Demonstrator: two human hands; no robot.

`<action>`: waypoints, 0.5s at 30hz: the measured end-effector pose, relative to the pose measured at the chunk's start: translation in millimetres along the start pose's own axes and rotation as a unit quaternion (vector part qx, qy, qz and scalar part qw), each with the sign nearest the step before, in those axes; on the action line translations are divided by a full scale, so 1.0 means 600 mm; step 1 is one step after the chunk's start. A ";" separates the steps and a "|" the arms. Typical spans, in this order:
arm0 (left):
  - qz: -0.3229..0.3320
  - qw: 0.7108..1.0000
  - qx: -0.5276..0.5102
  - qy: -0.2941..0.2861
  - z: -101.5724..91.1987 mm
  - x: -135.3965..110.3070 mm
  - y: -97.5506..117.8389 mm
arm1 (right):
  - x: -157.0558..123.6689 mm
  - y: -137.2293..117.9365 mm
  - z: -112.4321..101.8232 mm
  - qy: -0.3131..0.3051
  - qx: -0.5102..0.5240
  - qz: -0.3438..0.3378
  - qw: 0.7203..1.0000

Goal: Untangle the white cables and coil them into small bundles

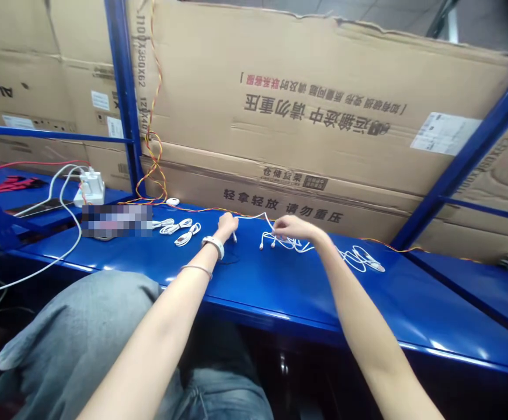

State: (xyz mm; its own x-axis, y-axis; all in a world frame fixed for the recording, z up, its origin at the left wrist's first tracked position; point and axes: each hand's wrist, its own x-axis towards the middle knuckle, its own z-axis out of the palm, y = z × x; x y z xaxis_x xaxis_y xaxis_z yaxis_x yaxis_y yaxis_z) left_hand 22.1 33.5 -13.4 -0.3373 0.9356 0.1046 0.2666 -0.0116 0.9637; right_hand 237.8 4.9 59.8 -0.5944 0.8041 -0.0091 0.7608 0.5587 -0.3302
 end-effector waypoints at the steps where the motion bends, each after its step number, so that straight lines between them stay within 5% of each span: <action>1: 0.001 1.000 -0.020 -0.002 -0.001 0.002 0.005 | -0.007 0.000 -0.011 0.018 0.033 -0.022 0.999; 4: 0.014 0.989 -0.145 -0.025 -0.003 0.001 0.029 | -0.025 -0.003 -0.032 0.028 0.118 -0.087 0.989; 7: 0.027 0.918 -0.382 -0.103 0.000 -0.013 0.052 | -0.031 -0.013 -0.034 -0.016 0.157 -0.125 0.979; 9: 0.041 0.880 -0.450 -0.146 0.008 -0.025 0.061 | -0.030 -0.020 -0.027 -0.053 0.171 -0.139 0.974; 12: 0.070 0.900 -0.406 -0.140 0.025 -0.043 0.064 | -0.026 -0.028 -0.018 -0.050 0.195 -0.139 0.970; 15: 0.105 0.938 -0.301 -0.139 0.040 -0.056 0.060 | -0.021 -0.026 -0.015 0.021 0.221 -0.117 0.968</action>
State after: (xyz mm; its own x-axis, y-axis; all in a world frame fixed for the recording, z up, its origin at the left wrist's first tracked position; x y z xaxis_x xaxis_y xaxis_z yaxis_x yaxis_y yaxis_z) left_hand 64.7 10.2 11.9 -0.0640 0.9454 0.3195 -0.2857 -0.3241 0.9019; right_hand 235.8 -12.3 73.3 -0.7189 0.6787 0.1500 0.4149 0.5921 -0.6909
